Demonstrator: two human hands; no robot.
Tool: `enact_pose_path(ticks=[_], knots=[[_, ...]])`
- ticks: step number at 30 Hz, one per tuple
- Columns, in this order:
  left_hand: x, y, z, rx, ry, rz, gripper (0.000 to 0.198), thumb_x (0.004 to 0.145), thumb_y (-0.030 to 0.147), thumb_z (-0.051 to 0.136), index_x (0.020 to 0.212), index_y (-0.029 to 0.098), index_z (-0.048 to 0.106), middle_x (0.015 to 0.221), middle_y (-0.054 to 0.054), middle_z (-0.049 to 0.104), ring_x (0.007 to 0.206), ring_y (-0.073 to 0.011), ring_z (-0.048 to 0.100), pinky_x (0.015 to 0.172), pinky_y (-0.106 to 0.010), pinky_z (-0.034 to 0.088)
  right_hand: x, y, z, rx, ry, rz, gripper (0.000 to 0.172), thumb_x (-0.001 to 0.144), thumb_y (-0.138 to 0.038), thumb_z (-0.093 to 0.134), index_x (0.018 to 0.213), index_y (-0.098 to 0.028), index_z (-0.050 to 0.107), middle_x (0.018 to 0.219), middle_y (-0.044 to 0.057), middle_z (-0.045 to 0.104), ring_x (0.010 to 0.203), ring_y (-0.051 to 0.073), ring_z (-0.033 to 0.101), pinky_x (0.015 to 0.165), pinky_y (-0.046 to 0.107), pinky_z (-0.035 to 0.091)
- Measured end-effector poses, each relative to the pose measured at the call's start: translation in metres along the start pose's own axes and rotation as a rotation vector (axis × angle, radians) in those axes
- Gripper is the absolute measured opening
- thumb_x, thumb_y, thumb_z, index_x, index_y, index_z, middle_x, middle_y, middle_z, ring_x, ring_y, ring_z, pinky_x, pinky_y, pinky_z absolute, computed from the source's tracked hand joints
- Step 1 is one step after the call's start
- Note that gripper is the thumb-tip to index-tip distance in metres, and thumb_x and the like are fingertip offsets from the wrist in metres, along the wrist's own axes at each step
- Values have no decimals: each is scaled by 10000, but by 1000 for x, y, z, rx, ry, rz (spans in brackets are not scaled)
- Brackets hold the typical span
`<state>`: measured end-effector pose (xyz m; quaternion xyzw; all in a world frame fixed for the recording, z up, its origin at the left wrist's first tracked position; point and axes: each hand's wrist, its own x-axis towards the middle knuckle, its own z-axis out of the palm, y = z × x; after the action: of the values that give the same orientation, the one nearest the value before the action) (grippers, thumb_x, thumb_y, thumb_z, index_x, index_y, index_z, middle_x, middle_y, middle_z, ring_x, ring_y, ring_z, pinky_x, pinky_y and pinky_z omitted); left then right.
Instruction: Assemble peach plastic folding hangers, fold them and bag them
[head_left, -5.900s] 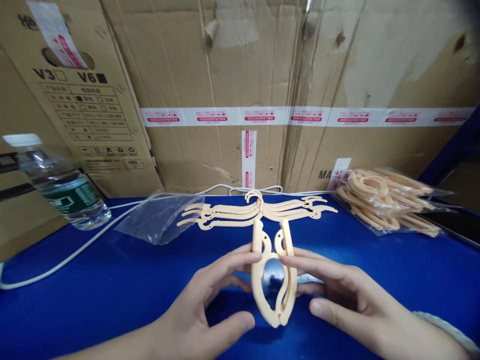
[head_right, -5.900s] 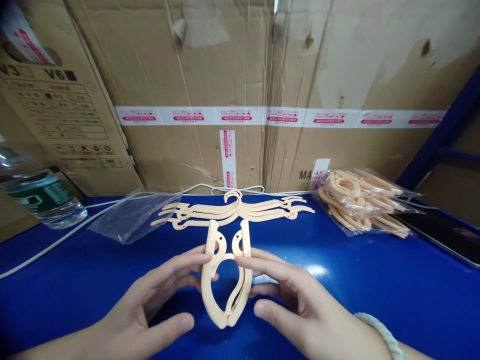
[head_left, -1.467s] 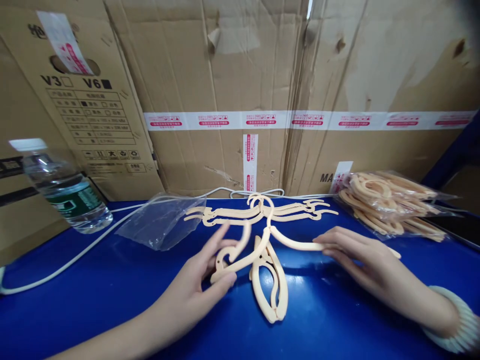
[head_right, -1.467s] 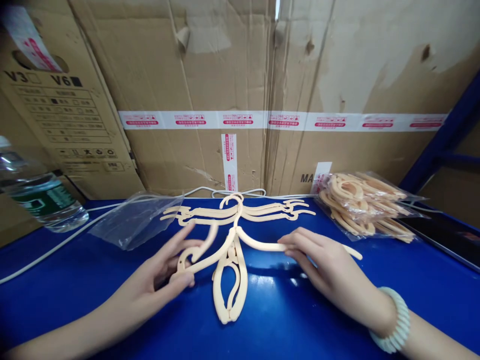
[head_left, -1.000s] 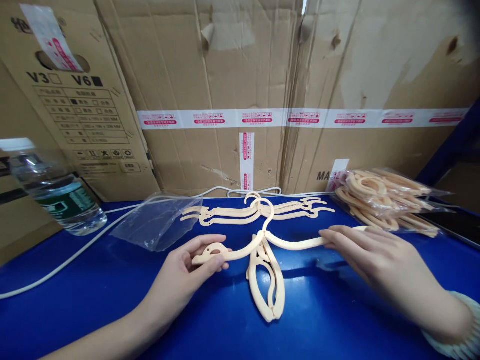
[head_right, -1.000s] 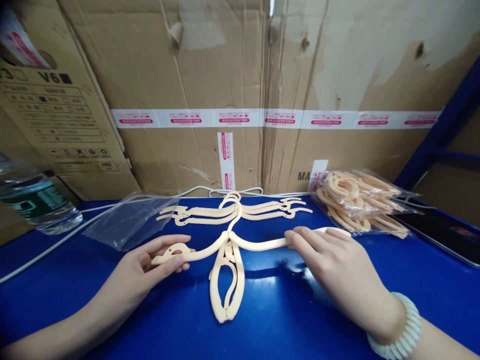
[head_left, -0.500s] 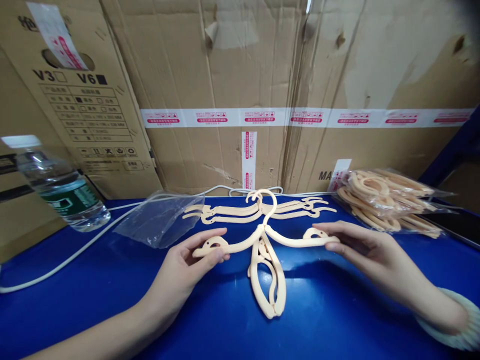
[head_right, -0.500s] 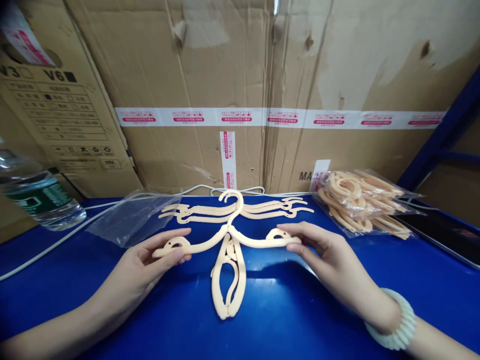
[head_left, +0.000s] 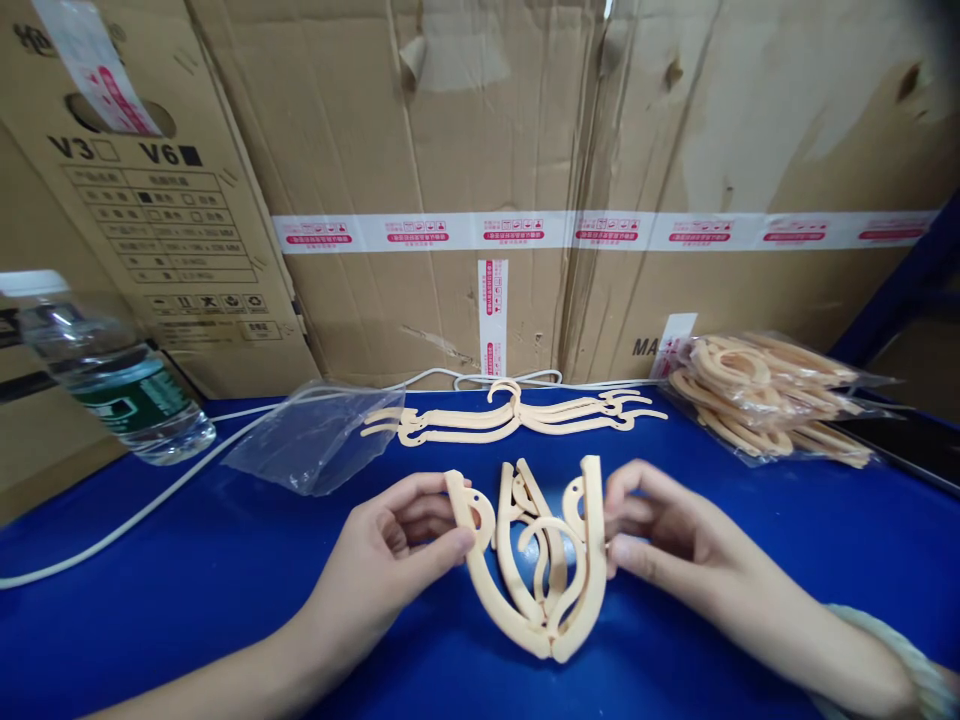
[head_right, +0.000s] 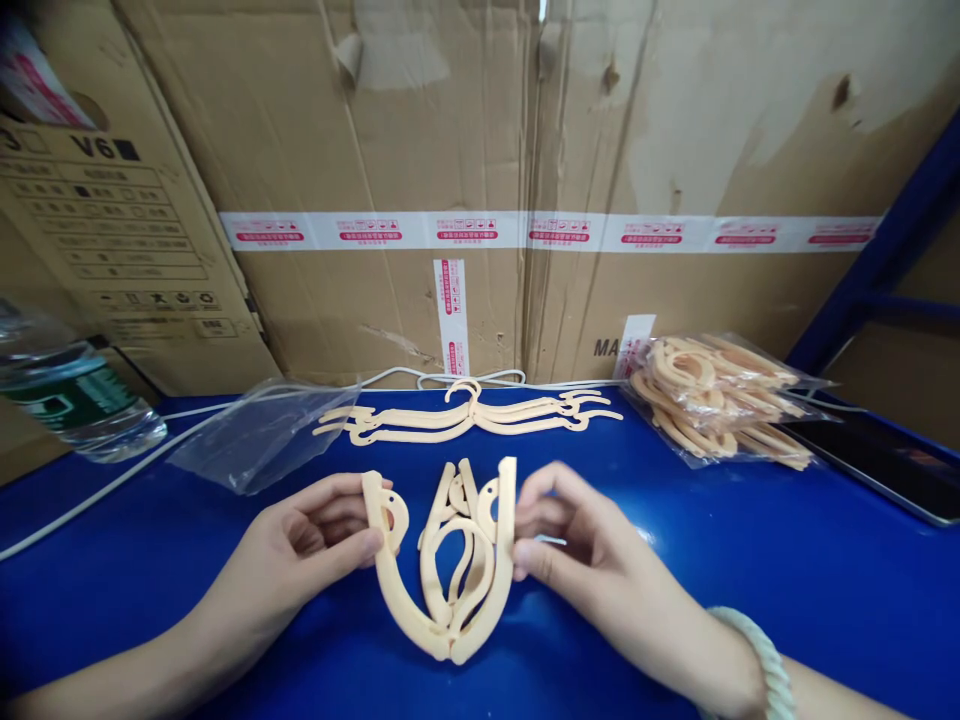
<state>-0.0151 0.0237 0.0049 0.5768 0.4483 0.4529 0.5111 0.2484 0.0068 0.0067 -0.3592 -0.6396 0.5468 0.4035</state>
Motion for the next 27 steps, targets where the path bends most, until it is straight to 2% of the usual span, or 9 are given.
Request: enact_pose_path(ticks=[3, 5, 7, 9, 12, 14, 17, 21, 27], knots=[[-2, 0, 1, 9, -11, 29, 284, 710, 279, 790, 943, 179, 663, 824, -36, 752, 770, -182, 713, 750, -267, 586, -8, -8, 5, -123, -142, 7, 159, 903, -330, 623, 1031, -240, 654, 1100, 60, 673, 966, 186, 657, 857, 325, 555], [-3, 0, 1, -11, 1, 51, 261, 703, 265, 797, 901, 182, 648, 811, -18, 729, 738, -171, 709, 698, -244, 585, -12, -11, 6, -173, -154, -8, 266, 902, -334, 620, 1163, -297, 657, 1270, 67, 624, 1024, 210, 660, 880, 354, 567], [-4, -1, 0, -33, 5, 71, 221, 712, 248, 792, 847, 185, 629, 790, -1, 704, 708, -159, 705, 651, -221, 580, -14, -10, 7, -190, -141, -25, 326, 894, -336, 631, 1220, -334, 644, 1335, 62, 594, 1078, 231, 651, 902, 378, 571], [-6, 0, 1, -34, -26, 103, 163, 739, 222, 773, 818, 187, 635, 812, -5, 704, 740, -165, 711, 677, -227, 589, -15, -9, 7, -172, -123, -50, 352, 885, -319, 647, 1236, -350, 638, 1363, 55, 577, 1173, 249, 607, 955, 396, 548], [-12, 1, 3, -21, -146, 171, 118, 779, 172, 740, 885, 202, 696, 1033, -48, 709, 983, -220, 693, 881, -311, 580, -15, -7, 7, -117, -114, -75, 387, 880, -270, 661, 1245, -394, 622, 1408, 28, 539, 1234, 238, 568, 993, 384, 523], [-17, 1, 5, -38, -276, 196, 226, 797, 153, 728, 1009, 232, 716, 1232, -65, 636, 1135, -263, 630, 980, -379, 540, -15, -7, 7, -94, -134, -78, 414, 884, -241, 659, 1253, -421, 606, 1430, 12, 515, 1245, 226, 561, 1002, 370, 517], [-20, -1, 6, -71, -408, 190, 378, 818, 144, 719, 1162, 296, 682, 1376, -64, 519, 1205, -298, 582, 990, -423, 541, -16, -6, 7, -60, -173, -81, 440, 888, -221, 653, 1271, -427, 586, 1464, 8, 474, 1281, 235, 527, 1023, 384, 500], [-17, -3, 5, -90, -387, 174, 387, 849, 164, 700, 1196, 334, 666, 1406, -48, 463, 1229, -301, 563, 1019, -422, 522, -14, -5, 5, -46, -150, -77, 443, 898, -220, 641, 1280, -434, 573, 1474, 0, 463, 1265, 230, 543, 1026, 392, 498], [-17, -5, 4, -86, -418, 166, 398, 861, 193, 689, 1226, 347, 645, 1429, -38, 460, 1266, -309, 535, 1064, -451, 480, -16, -9, 4, -155, -75, -77, 392, 889, -275, 650, 1259, -398, 607, 1383, 28, 569, 1174, 236, 616, 982, 392, 531]])
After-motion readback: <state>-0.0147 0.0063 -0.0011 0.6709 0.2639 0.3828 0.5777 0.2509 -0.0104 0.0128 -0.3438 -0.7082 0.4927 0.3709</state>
